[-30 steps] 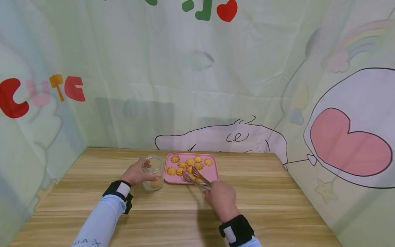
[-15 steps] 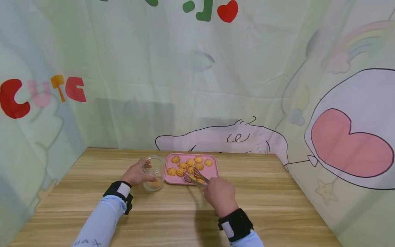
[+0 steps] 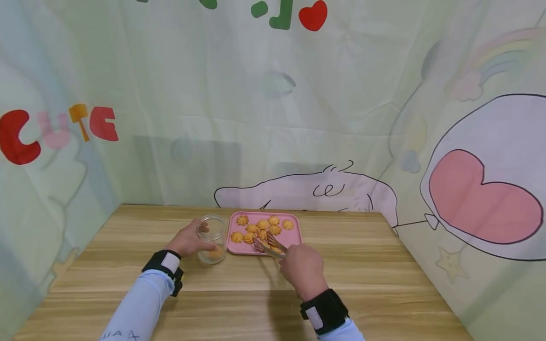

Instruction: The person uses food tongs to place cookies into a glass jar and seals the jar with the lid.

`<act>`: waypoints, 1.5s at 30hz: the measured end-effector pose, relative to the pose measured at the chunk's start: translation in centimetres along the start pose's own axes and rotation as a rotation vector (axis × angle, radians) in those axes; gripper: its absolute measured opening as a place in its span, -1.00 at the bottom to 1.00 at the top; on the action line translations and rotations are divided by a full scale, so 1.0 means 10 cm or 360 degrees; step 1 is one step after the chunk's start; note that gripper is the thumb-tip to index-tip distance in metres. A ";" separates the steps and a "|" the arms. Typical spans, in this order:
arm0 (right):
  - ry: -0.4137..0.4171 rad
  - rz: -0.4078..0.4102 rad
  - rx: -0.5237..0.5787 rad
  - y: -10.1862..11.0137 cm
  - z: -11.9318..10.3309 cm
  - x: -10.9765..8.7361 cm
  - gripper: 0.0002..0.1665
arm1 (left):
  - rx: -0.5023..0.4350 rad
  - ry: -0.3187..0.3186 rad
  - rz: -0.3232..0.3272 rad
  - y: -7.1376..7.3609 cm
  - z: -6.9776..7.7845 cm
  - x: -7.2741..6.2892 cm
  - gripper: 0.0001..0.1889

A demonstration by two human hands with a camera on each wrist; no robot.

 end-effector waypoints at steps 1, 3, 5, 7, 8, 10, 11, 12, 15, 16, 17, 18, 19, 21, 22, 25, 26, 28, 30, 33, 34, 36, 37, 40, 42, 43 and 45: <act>-0.0013 -0.0002 0.0020 -0.01 0.01 0.01 -0.42 | -0.0001 0.0004 0.0003 0.00 0.00 0.00 -0.05; -0.0041 -0.0004 0.0060 -0.03 0.04 0.02 -0.44 | 0.0001 0.0005 0.0003 0.00 0.00 -0.01 -0.06; -0.0066 -0.0001 0.0094 -0.03 0.06 0.02 -0.46 | -0.0007 0.0005 0.0005 0.00 0.00 -0.01 -0.06; -0.0085 -0.0007 0.0110 -0.04 0.08 0.03 -0.47 | -0.0009 0.0005 0.0006 0.00 0.00 -0.01 -0.07; -0.0089 -0.0010 0.0111 -0.05 0.09 0.03 -0.47 | -0.0006 0.0002 0.0004 -0.01 0.00 -0.01 -0.07; -0.0096 -0.0022 0.0112 -0.05 0.10 0.03 -0.47 | -0.0009 0.0008 0.0012 -0.01 -0.01 -0.01 -0.08; -0.0098 -0.0027 0.0112 -0.05 0.10 0.04 -0.47 | -0.0007 0.0009 0.0015 -0.01 -0.01 -0.01 -0.08; -0.0104 -0.0036 0.0111 -0.05 0.10 0.04 -0.47 | -0.0002 0.0006 0.0014 -0.01 0.00 -0.01 -0.08; -0.0118 -0.0037 0.0107 -0.04 0.11 0.04 -0.46 | -0.0007 0.0003 0.0018 -0.01 0.00 -0.02 -0.08; -0.0126 -0.0042 0.0107 -0.05 0.12 0.04 -0.46 | -0.0005 -0.0001 0.0018 -0.01 0.00 -0.02 -0.08; -0.0134 -0.0047 0.0111 -0.05 0.12 0.04 -0.46 | -0.0008 -0.0004 0.0018 -0.01 0.00 -0.02 -0.08; -0.0141 -0.0054 0.0115 -0.05 0.12 0.04 -0.46 | -0.0009 -0.0006 0.0017 -0.01 0.01 -0.02 -0.08; -0.0147 -0.0058 0.0121 -0.04 0.12 0.04 -0.46 | -0.0010 -0.0007 0.0018 -0.01 0.00 -0.02 -0.08; -0.0158 -0.0076 0.0133 -0.05 0.13 0.04 -0.47 | -0.0013 -0.0005 0.0019 -0.02 -0.01 -0.02 -0.09; -0.0164 -0.0086 0.0141 -0.05 0.13 0.04 -0.48 | -0.0005 -0.0008 0.0016 -0.01 -0.02 -0.01 -0.09; -0.0165 -0.0091 0.0161 -0.06 0.13 0.04 -0.50 | -0.0006 -0.0001 0.0016 -0.01 -0.03 -0.01 -0.09; -0.0162 -0.0089 0.0165 -0.06 0.13 0.04 -0.51 | -0.0003 0.0000 0.0015 -0.01 -0.03 -0.01 -0.09; -0.0153 -0.0083 0.0184 -0.06 0.13 0.05 -0.54 | 0.0002 -0.0001 0.0014 -0.01 -0.02 -0.01 -0.09; -0.0147 -0.0079 0.0205 -0.05 0.13 0.06 -0.56 | 0.0002 -0.0001 0.0018 -0.01 -0.01 -0.02 -0.09; -0.0148 -0.0081 0.0252 -0.02 0.12 0.07 -0.61 | 0.0008 -0.0006 0.0020 0.00 0.00 -0.02 -0.09; -0.0145 -0.0073 0.0265 0.00 0.12 0.07 -0.62 | 0.0009 -0.0008 0.0020 0.00 0.01 -0.02 -0.09; -0.0137 -0.0053 0.0292 0.04 0.11 0.07 -0.64 | 0.0012 -0.0012 0.0021 0.00 0.01 -0.02 -0.09; -0.0130 -0.0042 0.0301 0.06 0.11 0.07 -0.65 | 0.0014 -0.0014 0.0022 0.01 0.02 -0.02 -0.09; -0.0093 0.0009 0.0334 0.16 0.07 0.07 -0.65 | 0.0015 -0.0016 0.0024 0.01 0.01 -0.01 -0.09; -0.0070 0.0036 0.0356 0.23 0.04 0.05 -0.64 | 0.0012 -0.0014 0.0023 0.01 0.01 -0.01 -0.10; -0.0058 0.0052 0.0367 0.27 0.02 0.04 -0.63 | 0.0014 -0.0015 0.0022 0.01 0.02 -0.02 -0.10; -0.0026 0.0092 0.0388 0.34 -0.03 0.01 -0.60 | 0.0007 -0.0004 0.0024 0.01 0.01 -0.03 -0.11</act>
Point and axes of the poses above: each hand's wrist, its own x-axis towards the middle knuckle, its own y-axis out of the back of the hand, z = x × y, the point moved 7 cm from there along x, towards the middle knuckle, and after that the axes turned 11 degrees about -y, right-handed, at the moved point
